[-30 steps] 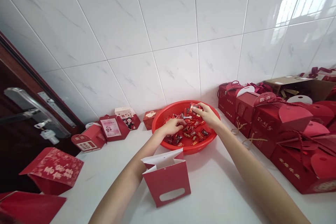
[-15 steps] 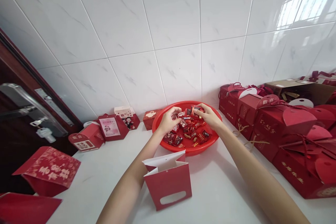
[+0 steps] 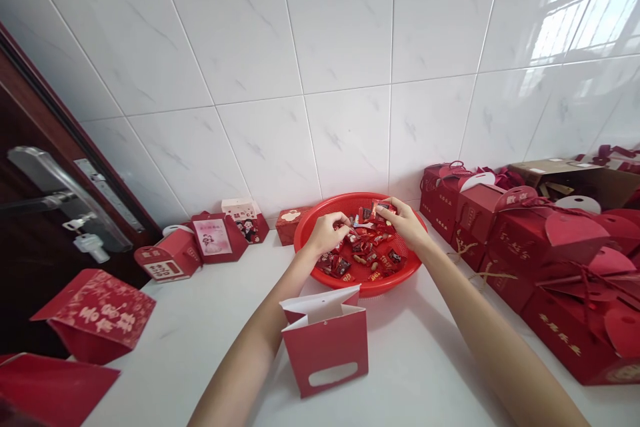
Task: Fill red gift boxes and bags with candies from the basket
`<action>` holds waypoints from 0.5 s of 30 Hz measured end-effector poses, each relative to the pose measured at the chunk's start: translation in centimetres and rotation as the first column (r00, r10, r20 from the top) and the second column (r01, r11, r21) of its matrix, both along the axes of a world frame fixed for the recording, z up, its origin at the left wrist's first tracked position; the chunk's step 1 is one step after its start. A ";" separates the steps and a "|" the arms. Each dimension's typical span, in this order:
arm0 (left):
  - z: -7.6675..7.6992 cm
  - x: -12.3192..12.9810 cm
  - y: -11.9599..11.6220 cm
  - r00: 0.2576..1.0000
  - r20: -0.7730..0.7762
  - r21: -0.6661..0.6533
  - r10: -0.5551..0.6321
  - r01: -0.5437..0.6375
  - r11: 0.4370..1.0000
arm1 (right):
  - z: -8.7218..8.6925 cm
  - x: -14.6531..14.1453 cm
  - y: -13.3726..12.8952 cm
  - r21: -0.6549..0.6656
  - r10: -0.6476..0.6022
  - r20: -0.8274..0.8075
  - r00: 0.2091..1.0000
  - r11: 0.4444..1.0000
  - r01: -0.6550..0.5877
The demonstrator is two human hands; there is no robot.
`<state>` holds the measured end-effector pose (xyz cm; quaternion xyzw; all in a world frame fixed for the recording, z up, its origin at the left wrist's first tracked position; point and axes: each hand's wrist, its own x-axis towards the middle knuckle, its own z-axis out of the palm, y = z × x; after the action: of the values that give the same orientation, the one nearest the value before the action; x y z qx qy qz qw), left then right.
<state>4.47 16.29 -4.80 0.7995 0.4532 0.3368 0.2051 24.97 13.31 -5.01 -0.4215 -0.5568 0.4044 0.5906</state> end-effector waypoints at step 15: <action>-0.6 0.0 1.2 0.933 -0.357 -0.092 -0.030 -0.003 0.996 | 0.1 -0.4 0.0 -0.067 0.028 0.082 0.996 0.997 -0.023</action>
<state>4.51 17.47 -5.41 0.8404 0.4923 0.1630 0.1577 24.57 13.34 -4.86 -0.4500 -0.5724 0.4123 0.5476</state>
